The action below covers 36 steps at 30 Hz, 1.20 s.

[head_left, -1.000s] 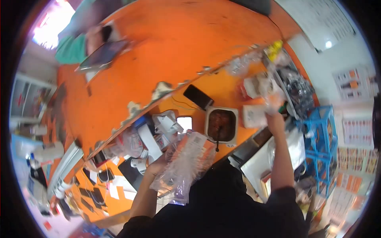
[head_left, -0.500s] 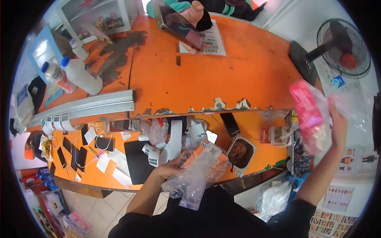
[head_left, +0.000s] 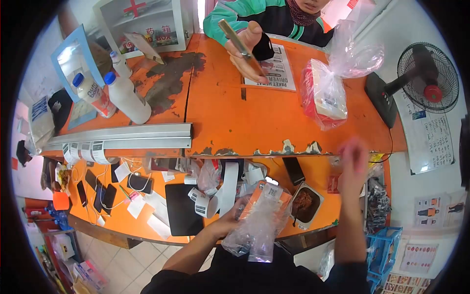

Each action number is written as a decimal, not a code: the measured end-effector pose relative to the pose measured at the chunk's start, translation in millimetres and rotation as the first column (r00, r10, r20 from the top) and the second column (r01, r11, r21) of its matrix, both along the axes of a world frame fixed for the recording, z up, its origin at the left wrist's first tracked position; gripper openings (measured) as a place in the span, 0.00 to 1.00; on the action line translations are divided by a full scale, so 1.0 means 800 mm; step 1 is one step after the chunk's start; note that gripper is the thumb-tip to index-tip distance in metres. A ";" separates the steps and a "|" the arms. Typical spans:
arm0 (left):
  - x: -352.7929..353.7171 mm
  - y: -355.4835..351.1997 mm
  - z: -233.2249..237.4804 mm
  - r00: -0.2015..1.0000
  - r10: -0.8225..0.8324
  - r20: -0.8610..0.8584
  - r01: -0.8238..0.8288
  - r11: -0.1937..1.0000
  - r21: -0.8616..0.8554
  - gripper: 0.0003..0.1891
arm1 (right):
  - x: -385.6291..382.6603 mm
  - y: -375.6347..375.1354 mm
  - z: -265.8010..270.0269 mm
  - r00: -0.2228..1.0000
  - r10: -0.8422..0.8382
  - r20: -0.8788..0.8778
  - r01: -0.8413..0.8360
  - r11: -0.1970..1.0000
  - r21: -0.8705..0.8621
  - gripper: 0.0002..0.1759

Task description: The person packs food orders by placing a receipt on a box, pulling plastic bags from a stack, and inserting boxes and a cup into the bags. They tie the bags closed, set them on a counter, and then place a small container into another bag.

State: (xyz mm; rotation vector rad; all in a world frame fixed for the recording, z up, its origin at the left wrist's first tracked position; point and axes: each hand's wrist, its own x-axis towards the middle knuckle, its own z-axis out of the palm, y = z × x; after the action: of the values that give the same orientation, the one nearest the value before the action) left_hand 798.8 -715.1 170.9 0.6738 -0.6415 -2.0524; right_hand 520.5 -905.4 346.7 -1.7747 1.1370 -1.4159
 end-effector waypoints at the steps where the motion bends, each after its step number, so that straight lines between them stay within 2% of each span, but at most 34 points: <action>1: -0.005 -0.003 -0.003 0.999 0.029 0.041 -0.027 0.998 -0.063 0.58 | -0.011 0.038 -0.035 0.994 -0.066 -0.086 0.067 0.998 0.012 0.13; 2: -0.012 -0.005 -0.008 0.995 0.060 0.079 -0.050 0.991 -0.123 0.60 | -0.051 0.071 -0.105 0.999 0.022 0.029 -0.026 0.989 0.143 0.25; 3: -0.022 -0.008 -0.028 0.990 0.108 0.094 -0.087 0.975 -0.204 0.63 | -0.052 0.113 -0.136 0.986 -0.015 0.163 -0.048 0.925 0.377 0.32; 4: -0.032 -0.009 -0.020 0.991 0.096 0.090 -0.078 0.980 -0.180 0.63 | -0.039 0.148 -0.157 0.956 -0.096 0.278 -0.092 0.801 0.592 0.40; 6: -0.056 -0.019 0.015 0.975 0.087 0.202 -0.050 0.982 -0.183 0.65 | -0.033 0.186 -0.179 0.865 0.053 0.500 -0.404 0.663 0.630 0.50; 7: -0.069 -0.023 0.028 0.977 0.098 0.189 -0.049 0.966 -0.252 0.65 | -0.037 0.207 -0.179 0.871 -0.008 0.491 -0.364 0.661 0.657 0.50; 9: -0.103 -0.028 0.043 0.976 0.172 0.131 -0.110 0.917 -0.384 0.67 | -0.049 0.228 -0.172 0.838 -0.214 0.502 -0.356 0.482 0.801 0.52; 10: -0.114 -0.028 0.046 0.969 0.200 0.142 -0.126 0.903 -0.411 0.68 | -0.050 0.229 -0.154 0.831 -0.260 0.492 -0.321 0.498 0.806 0.52; 12: -0.125 -0.038 0.060 0.967 0.193 0.167 -0.086 0.863 -0.498 0.68 | -0.049 0.222 -0.112 0.815 -0.212 0.540 -0.353 0.558 0.751 0.54; 13: -0.127 -0.045 0.069 0.973 0.162 0.164 -0.060 0.865 -0.499 0.68 | -0.064 0.226 -0.112 0.823 -0.161 0.545 -0.364 0.587 0.723 0.57; 14: -0.126 -0.054 0.080 0.963 0.163 0.214 -0.004 0.804 -0.594 0.68 | -0.067 0.227 -0.104 0.818 -0.182 0.545 -0.349 0.597 0.722 0.57; 15: -0.125 -0.062 0.089 0.949 0.174 0.261 0.053 0.731 -0.680 0.68 | -0.066 0.228 -0.089 0.820 -0.122 0.559 -0.367 0.636 0.678 0.57; 16: -0.124 -0.069 0.099 0.952 0.159 0.262 0.066 0.730 -0.681 0.68 | -0.065 0.227 -0.076 0.821 -0.059 0.567 -0.389 0.670 0.633 0.57; 18: -0.122 -0.076 0.114 0.934 0.126 0.335 0.145 0.722 -0.676 0.69 | -0.061 0.230 -0.063 0.820 -0.145 0.554 -0.339 0.656 0.674 0.57; 19: -0.124 -0.076 0.120 0.972 0.120 0.204 0.043 0.757 -0.652 0.63 | -0.060 0.233 -0.057 0.817 -0.220 0.534 -0.302 0.625 0.719 0.57; 20: -0.120 -0.080 0.131 0.971 0.115 0.209 0.045 0.773 -0.633 0.63 | -0.063 0.232 -0.053 0.815 -0.233 0.530 -0.303 0.607 0.734 0.57; 22: -0.100 -0.101 0.154 0.959 -0.054 0.279 0.161 0.913 -0.375 0.53 | -0.074 0.221 -0.049 0.830 -0.190 0.524 -0.359 0.536 0.764 0.52; 23: -0.093 -0.115 0.159 0.947 -0.108 0.303 0.220 0.905 -0.364 0.49 | -0.075 0.217 -0.052 0.827 -0.202 0.524 -0.367 0.513 0.776 0.52; 24: -0.086 -0.126 0.164 0.931 -0.159 0.328 0.277 0.892 -0.357 0.45 | -0.074 0.210 -0.056 0.710 -0.239 0.663 -0.426 0.605 0.673 0.47; 25: -0.085 -0.127 0.174 0.921 -0.139 0.365 0.262 0.913 -0.313 0.40 | -0.074 0.204 -0.061 0.568 -0.251 0.784 -0.455 0.698 0.553 0.43; 26: -0.083 -0.129 0.176 0.918 -0.138 0.373 0.260 0.918 -0.298 0.40 | -0.076 0.202 -0.066 0.562 -0.258 0.786 -0.464 0.688 0.558 0.43; 28: -0.081 -0.139 0.176 0.858 -0.224 0.461 0.368 0.896 -0.250 0.32 | -0.081 0.195 -0.083 0.724 -0.319 0.612 -0.413 0.509 0.755 0.35; 29: -0.081 -0.140 0.168 0.838 -0.186 0.514 0.373 0.882 -0.289 0.29 | -0.067 0.193 -0.112 0.657 -0.391 0.645 -0.393 0.552 0.735 0.31; 32: -0.076 -0.141 0.159 0.847 -0.156 0.508 0.334 0.900 -0.280 0.31 | -0.059 0.190 -0.139 0.650 -0.460 0.605 -0.357 0.517 0.778 0.31; 36: -0.067 -0.137 0.165 0.847 -0.209 0.489 0.325 0.931 -0.166 0.33 | -0.059 0.189 -0.143 0.661 -0.491 0.568 -0.328 0.491 0.807 0.31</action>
State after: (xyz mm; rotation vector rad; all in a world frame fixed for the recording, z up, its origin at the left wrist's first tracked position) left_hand 745.0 -825.1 303.1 0.9859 -1.3124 -2.0204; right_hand 473.1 -754.4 232.0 -0.2634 1.1264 -1.0647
